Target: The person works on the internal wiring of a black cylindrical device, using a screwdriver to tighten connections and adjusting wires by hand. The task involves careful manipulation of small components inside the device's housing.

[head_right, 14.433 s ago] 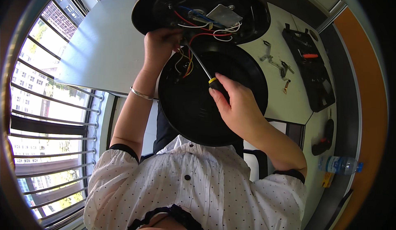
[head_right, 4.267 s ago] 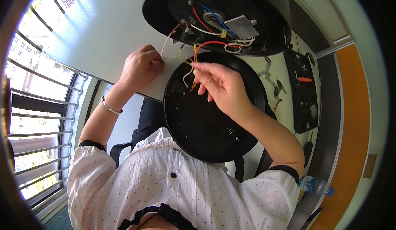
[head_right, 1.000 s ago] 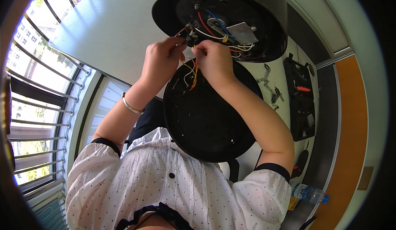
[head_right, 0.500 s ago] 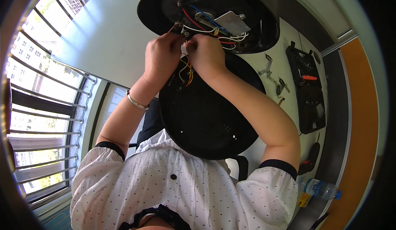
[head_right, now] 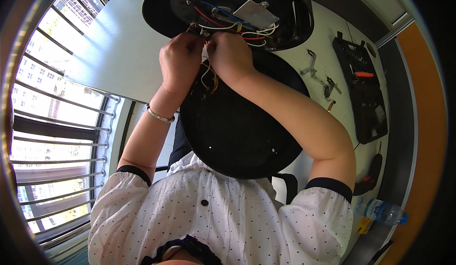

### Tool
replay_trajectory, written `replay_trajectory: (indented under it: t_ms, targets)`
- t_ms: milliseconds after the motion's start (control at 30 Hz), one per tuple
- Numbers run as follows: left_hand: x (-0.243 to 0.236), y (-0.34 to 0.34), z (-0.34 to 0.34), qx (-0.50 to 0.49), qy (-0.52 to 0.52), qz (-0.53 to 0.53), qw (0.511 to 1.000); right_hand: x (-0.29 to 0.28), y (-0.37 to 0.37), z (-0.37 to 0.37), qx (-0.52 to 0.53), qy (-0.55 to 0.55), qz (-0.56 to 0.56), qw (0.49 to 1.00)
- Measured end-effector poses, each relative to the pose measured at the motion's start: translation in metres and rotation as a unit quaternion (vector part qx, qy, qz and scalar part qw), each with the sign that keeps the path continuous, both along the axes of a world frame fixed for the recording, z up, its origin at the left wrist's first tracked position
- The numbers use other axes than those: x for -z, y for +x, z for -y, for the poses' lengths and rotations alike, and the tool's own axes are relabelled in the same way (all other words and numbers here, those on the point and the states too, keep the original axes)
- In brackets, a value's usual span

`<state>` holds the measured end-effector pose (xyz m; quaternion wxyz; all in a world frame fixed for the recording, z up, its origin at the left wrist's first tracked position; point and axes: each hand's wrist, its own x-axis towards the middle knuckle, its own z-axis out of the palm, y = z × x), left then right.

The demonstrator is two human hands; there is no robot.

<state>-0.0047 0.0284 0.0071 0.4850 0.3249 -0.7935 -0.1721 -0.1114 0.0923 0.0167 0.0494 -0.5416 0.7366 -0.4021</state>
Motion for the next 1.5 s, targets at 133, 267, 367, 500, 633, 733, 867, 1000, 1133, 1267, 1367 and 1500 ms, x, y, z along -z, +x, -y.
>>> replay_trajectory:
  t_ms: [133, 267, 367, 500, 633, 733, 867, 1000, 1133, 1267, 1367, 1500]
  targets:
    - [-0.001, 0.0003, 0.0005, -0.004, -0.008, 0.004, 1.0, 0.0005, -0.001, 0.0012, 0.0, 0.001, -0.023, 1.0]
    - [-0.002, 0.0001, 0.0012, -0.004, -0.009, 0.012, 1.0, -0.0004, -0.001, 0.0016, 0.007, 0.005, -0.017, 1.0]
    - [-0.0018, -0.0005, 0.0017, 0.003, -0.014, 0.016, 1.0, -0.0006, -0.0017, -0.0002, 0.016, 0.006, -0.02, 1.0]
    - [-0.0016, 0.0006, 0.003, 0.003, -0.017, 0.029, 0.999, 0.0026, -0.002, 0.0014, 0.016, -0.003, -0.024, 1.0]
    - [-0.0012, -0.0002, 0.004, 0.002, -0.02, 0.035, 0.999, 0.0038, -0.003, 0.0021, 0.018, -0.003, -0.024, 1.0]
    - [-0.0028, -0.0006, 0.0031, -0.003, -0.02, 0.039, 0.999, 0.0037, -0.002, 0.0016, 0.02, -0.002, -0.022, 1.0]
    - [-0.0023, -0.001, 0.0036, -0.011, -0.021, 0.039, 0.999, 0.0047, -0.0009, 0.0009, 0.019, -0.017, -0.022, 0.999]
    - [-0.0007, -0.0028, 0.0052, -0.007, -0.007, 0.028, 1.0, 0.0056, 0.0, 0.0006, 0.019, -0.027, -0.019, 0.999]
    - [-0.0058, -0.0004, 0.0026, -0.002, 0.02, 0.047, 0.999, 0.0083, 0.0007, 0.0007, 0.02, -0.043, -0.02, 0.999]
    - [-0.0068, 0.0002, 0.0045, 0.014, 0.054, 0.045, 0.997, 0.0077, 0.0017, -0.0003, 0.026, -0.04, -0.019, 0.999]
    - [-0.0034, 0.0001, 0.0069, 0.034, 0.057, 0.022, 0.998, 0.0057, 0.0036, -0.0016, 0.033, -0.031, -0.024, 0.999]
    - [-0.0052, -0.0011, 0.0029, 0.028, 0.057, 0.044, 0.997, 0.0027, 0.0064, -0.0029, 0.039, -0.035, -0.032, 0.998]
